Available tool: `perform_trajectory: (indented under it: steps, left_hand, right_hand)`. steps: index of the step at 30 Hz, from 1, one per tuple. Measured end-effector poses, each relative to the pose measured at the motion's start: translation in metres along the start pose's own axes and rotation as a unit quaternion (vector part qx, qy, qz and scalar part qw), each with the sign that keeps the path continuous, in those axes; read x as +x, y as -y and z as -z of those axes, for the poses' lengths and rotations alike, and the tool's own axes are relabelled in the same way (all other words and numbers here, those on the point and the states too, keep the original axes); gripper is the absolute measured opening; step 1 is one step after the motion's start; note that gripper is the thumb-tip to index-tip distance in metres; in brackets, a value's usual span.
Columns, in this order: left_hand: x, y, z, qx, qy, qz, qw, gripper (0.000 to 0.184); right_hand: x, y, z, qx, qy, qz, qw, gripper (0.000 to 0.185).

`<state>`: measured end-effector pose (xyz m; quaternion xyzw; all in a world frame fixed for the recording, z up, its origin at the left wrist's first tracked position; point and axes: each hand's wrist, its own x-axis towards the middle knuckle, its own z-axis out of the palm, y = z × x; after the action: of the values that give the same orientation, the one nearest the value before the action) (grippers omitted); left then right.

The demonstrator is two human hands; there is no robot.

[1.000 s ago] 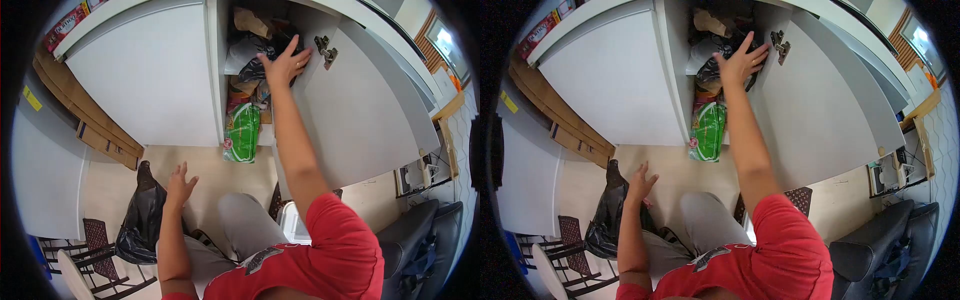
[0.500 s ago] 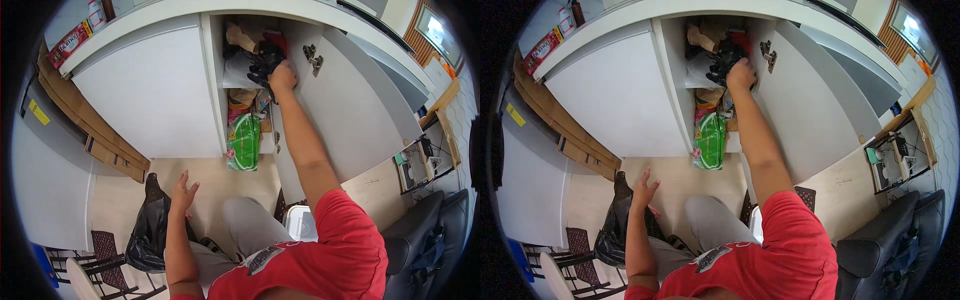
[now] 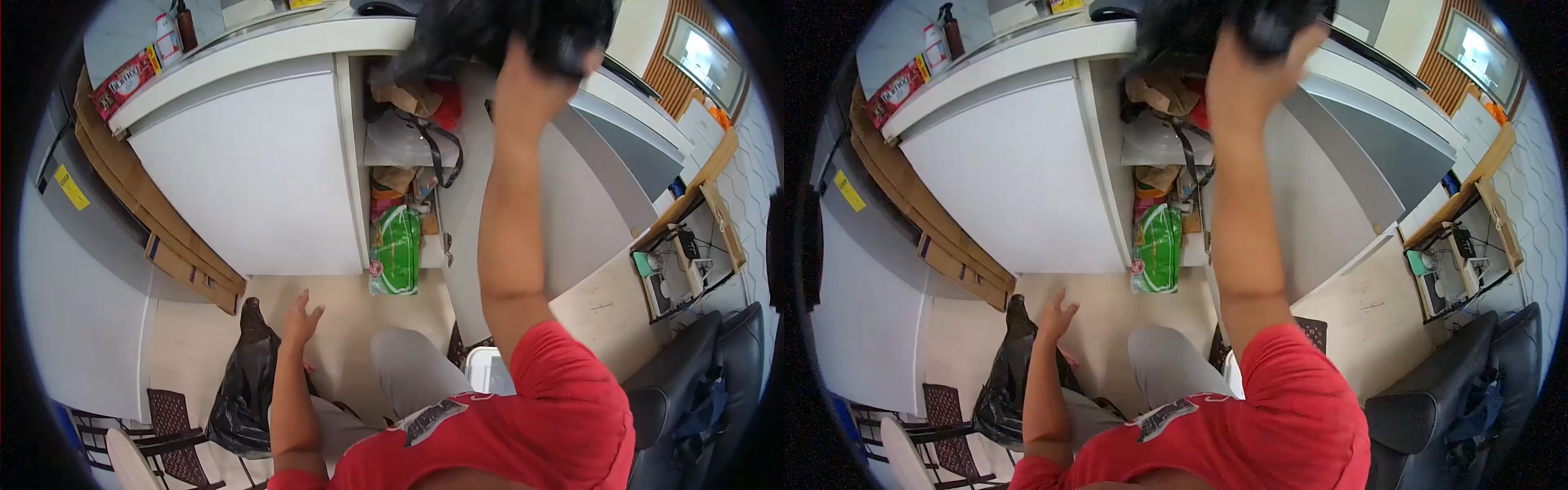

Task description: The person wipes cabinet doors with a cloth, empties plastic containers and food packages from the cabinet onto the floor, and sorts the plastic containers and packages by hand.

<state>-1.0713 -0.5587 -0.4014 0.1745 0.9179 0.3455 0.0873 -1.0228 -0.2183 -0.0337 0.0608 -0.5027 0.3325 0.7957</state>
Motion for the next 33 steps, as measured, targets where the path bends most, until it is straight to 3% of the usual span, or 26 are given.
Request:
perform_trajectory:
  steps: [1,2,3,4,7,8,10,11,12,13,14,15,16,17,19,20,21,22,23,25,26,28,30,31,32,33]
  left_hand:
    - [0.008,0.001,-0.002,-0.002,0.006,0.003,1.000,0.066]
    - [0.011,0.008,-0.006,-0.012,0.003,0.000,1.000,0.066]
    - [0.013,0.015,-0.009,-0.022,-0.002,-0.006,1.000,0.067]
    - [0.019,0.021,-0.013,-0.021,0.002,-0.003,1.000,0.067]
    - [0.035,0.032,-0.019,-0.036,0.043,0.009,0.998,0.068]
    - [0.040,0.037,-0.021,-0.037,0.046,0.005,0.998,0.068]
    - [0.047,0.044,-0.025,-0.060,0.047,-0.009,0.997,0.068]
    - [0.052,0.047,-0.027,-0.062,0.049,-0.012,0.997,0.068]
    - [0.055,0.048,-0.028,-0.062,0.045,-0.002,0.997,0.067]
    - [0.058,0.049,-0.028,-0.062,0.041,0.008,0.997,0.066]
    - [0.061,0.052,-0.029,-0.062,0.043,0.006,0.997,0.066]
    - [0.063,0.057,-0.030,-0.079,0.034,-0.002,0.996,0.064]
    - [0.065,0.060,-0.029,-0.097,0.024,-0.009,0.995,0.063]
    - [0.066,0.062,-0.026,-0.095,0.020,-0.010,0.995,0.063]
    - [0.065,0.061,-0.022,-0.162,-0.042,-0.046,0.985,0.058]
    - [0.059,0.059,-0.019,-0.158,-0.041,-0.047,0.985,0.058]
    - [0.052,0.054,-0.014,-0.214,-0.034,-0.051,0.975,0.057]
    - [0.046,0.046,-0.006,-0.268,-0.028,-0.056,0.962,0.057]
    - [0.040,0.037,0.001,-0.263,-0.029,-0.059,0.963,0.057]
    - [0.024,0.014,0.018,-0.348,0.003,-0.022,0.937,0.058]
    - [0.020,0.003,0.028,-0.344,0.000,-0.020,0.939,0.058]
    - [0.016,-0.023,0.052,-0.412,0.029,0.001,0.911,0.065]
    - [0.019,-0.044,0.064,-0.456,0.042,0.003,0.889,0.066]
    - [0.024,-0.054,0.066,-0.500,0.056,0.006,0.864,0.068]
    - [0.031,-0.065,0.064,-0.496,0.055,0.010,0.866,0.068]
    - [0.033,-0.074,0.059,-0.574,0.068,0.000,0.816,0.072]
  right_hand:
    - [0.031,-0.007,-0.021,-0.081,-0.025,0.059,0.995,0.033]
    - [0.065,-0.071,-0.033,-0.160,-0.067,0.095,0.980,0.047]
    - [0.083,-0.059,-0.046,-0.355,-0.071,0.006,0.932,0.063]
    - [0.105,-0.064,-0.053,-0.365,0.003,-0.142,0.920,0.072]
    - [0.114,-0.091,-0.050,-0.520,0.124,-0.167,0.829,0.071]
    - [0.109,-0.095,-0.049,-0.523,0.122,-0.164,0.827,0.071]
    - [0.098,-0.098,-0.047,-0.656,0.144,-0.166,0.722,0.072]
    - [0.106,-0.103,-0.036,-0.659,0.142,-0.164,0.720,0.072]
    - [0.126,-0.113,-0.010,-0.517,0.265,-0.094,0.809,0.074]
    - [0.146,-0.122,0.016,-0.349,0.375,-0.021,0.859,0.076]
    - [0.153,-0.125,0.027,-0.164,0.467,0.053,0.867,0.079]
    - [0.096,-0.090,0.006,-0.160,0.296,0.119,0.934,0.043]
    - [0.024,-0.045,-0.019,-0.148,0.113,0.182,0.966,0.018]
    - [-0.013,-0.051,-0.018,-0.123,0.144,0.218,0.957,0.013]
    - [-0.089,-0.065,-0.016,-0.104,0.314,0.036,0.943,0.013]
    - [-0.119,-0.106,-0.013,-0.195,0.418,0.044,0.886,0.011]
    - [-0.152,-0.142,-0.015,-0.279,0.404,0.018,0.871,0.019]
    - [-0.164,-0.148,-0.017,-0.389,0.452,-0.077,0.799,0.026]
    - [-0.167,-0.161,-0.020,-0.387,0.448,-0.079,0.802,0.026]
    - [-0.167,-0.186,-0.032,-0.390,0.521,-0.228,0.724,0.038]
    - [-0.173,-0.192,-0.035,-0.386,0.522,-0.230,0.725,0.038]
    - [-0.187,-0.188,-0.040,-0.371,0.449,-0.207,0.786,0.034]
    - [-0.221,-0.144,-0.018,-0.298,0.405,-0.063,0.862,0.028]
    - [-0.239,-0.110,-0.002,-0.220,0.415,-0.055,0.881,0.022]
    - [-0.252,-0.064,0.017,-0.201,0.437,-0.090,0.872,0.027]
    - [-0.259,-0.019,0.037,-0.167,0.488,-0.170,0.840,0.027]
